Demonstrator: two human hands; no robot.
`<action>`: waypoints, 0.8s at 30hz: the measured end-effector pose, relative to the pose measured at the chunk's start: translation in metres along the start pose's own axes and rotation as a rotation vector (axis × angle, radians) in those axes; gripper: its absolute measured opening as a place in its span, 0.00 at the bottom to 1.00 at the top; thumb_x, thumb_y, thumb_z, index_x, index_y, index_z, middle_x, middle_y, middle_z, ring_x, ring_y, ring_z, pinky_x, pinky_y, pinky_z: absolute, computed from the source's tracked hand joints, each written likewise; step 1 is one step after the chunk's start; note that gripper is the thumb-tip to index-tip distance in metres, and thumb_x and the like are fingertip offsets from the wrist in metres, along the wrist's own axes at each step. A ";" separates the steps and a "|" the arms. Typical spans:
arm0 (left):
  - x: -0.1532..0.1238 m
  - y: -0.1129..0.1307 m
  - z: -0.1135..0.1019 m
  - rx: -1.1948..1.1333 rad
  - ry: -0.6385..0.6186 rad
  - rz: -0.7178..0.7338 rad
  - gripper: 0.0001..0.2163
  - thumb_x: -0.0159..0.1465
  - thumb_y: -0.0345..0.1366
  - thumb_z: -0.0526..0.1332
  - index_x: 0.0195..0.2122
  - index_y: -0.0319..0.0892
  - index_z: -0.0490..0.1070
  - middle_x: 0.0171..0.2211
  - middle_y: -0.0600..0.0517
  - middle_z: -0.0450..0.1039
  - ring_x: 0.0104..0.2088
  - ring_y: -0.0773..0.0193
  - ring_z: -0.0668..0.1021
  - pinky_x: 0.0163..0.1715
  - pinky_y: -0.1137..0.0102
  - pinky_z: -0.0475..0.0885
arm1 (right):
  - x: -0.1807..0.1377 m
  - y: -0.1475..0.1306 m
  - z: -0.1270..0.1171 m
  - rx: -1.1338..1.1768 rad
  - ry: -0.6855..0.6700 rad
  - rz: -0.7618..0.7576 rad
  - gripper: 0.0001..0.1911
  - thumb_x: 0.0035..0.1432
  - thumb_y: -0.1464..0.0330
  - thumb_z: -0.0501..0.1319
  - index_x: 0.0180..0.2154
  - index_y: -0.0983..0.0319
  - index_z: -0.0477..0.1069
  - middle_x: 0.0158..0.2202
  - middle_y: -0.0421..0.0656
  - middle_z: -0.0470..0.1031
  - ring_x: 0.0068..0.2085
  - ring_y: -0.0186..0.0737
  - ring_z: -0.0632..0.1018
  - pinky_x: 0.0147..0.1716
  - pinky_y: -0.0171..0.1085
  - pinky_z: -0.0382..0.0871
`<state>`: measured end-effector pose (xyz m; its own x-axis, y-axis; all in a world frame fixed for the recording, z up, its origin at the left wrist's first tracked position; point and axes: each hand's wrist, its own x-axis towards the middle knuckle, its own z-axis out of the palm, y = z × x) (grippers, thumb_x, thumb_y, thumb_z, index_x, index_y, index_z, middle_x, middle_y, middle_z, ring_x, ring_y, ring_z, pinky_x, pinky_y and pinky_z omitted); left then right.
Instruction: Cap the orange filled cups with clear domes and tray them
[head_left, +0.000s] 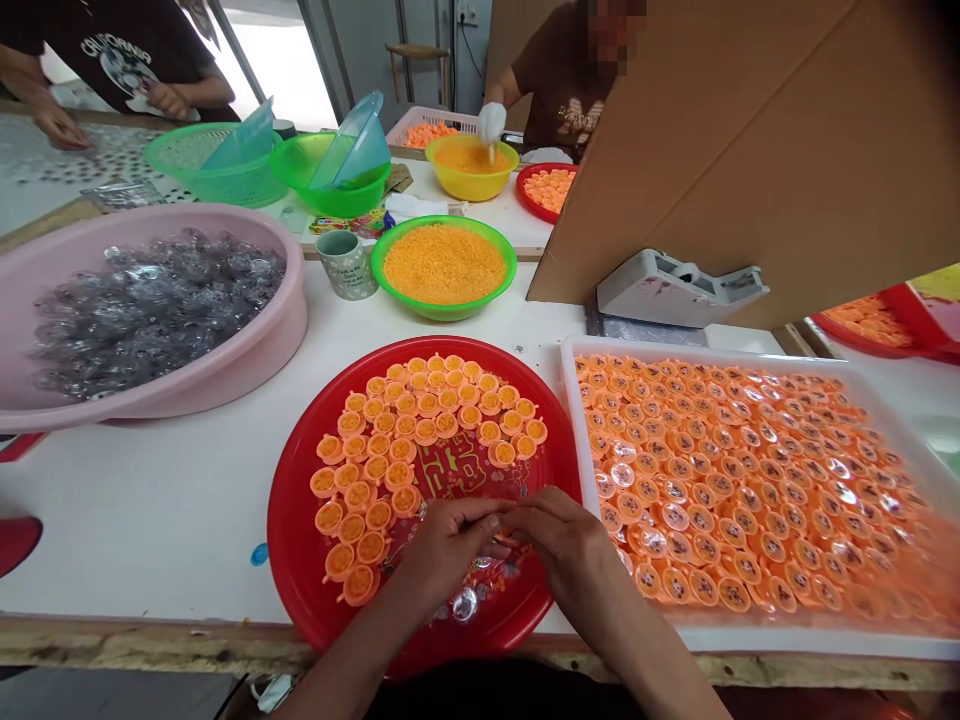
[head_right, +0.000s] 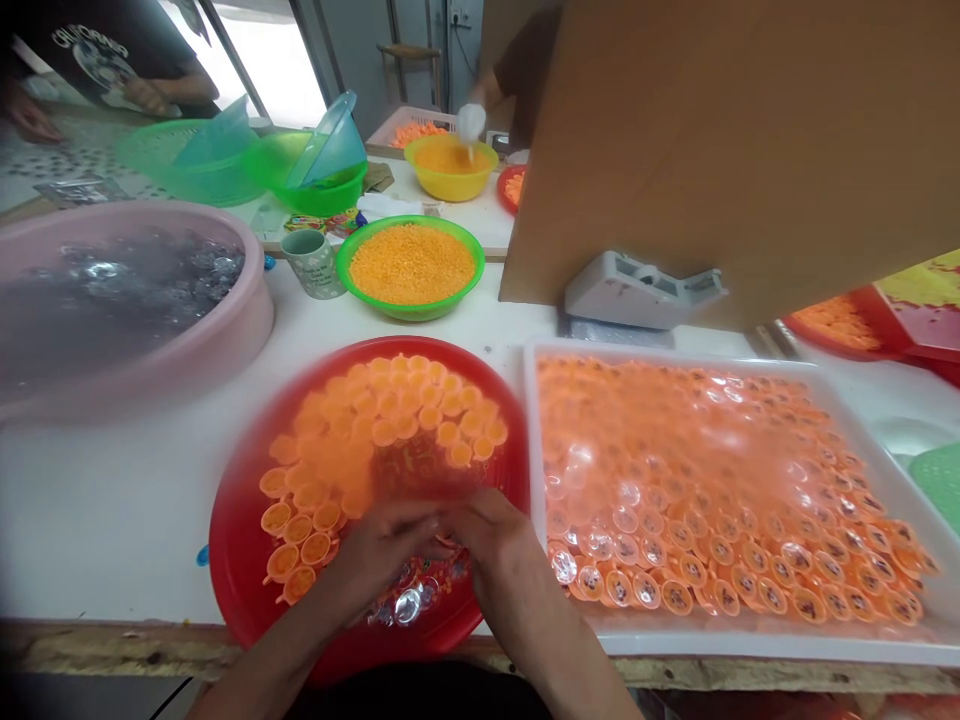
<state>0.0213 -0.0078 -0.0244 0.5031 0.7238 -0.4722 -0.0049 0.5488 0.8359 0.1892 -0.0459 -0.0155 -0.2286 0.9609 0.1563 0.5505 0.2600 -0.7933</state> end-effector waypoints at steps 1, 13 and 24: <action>0.000 -0.001 0.000 0.013 -0.022 0.000 0.13 0.60 0.45 0.63 0.40 0.44 0.80 0.38 0.48 0.81 0.37 0.55 0.81 0.43 0.58 0.77 | 0.000 -0.001 -0.001 -0.027 -0.007 -0.002 0.17 0.65 0.78 0.51 0.43 0.58 0.76 0.38 0.45 0.76 0.37 0.39 0.77 0.35 0.36 0.75; -0.005 -0.002 0.001 0.039 0.163 0.201 0.08 0.56 0.34 0.68 0.38 0.45 0.79 0.37 0.52 0.81 0.39 0.60 0.81 0.41 0.69 0.76 | -0.019 -0.010 0.026 0.206 0.394 0.341 0.03 0.60 0.69 0.63 0.32 0.59 0.73 0.26 0.37 0.76 0.26 0.34 0.77 0.26 0.29 0.72; -0.004 -0.001 0.001 0.007 0.138 0.215 0.07 0.53 0.32 0.70 0.34 0.46 0.80 0.36 0.51 0.81 0.38 0.59 0.81 0.40 0.69 0.77 | -0.022 -0.009 0.007 -0.169 0.295 -0.034 0.08 0.63 0.76 0.57 0.39 0.57 0.70 0.33 0.41 0.78 0.33 0.38 0.79 0.34 0.34 0.74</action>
<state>0.0205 -0.0122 -0.0233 0.3685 0.8742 -0.3164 -0.0925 0.3731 0.9232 0.1837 -0.0701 -0.0159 -0.0201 0.9311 0.3642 0.6776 0.2805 -0.6799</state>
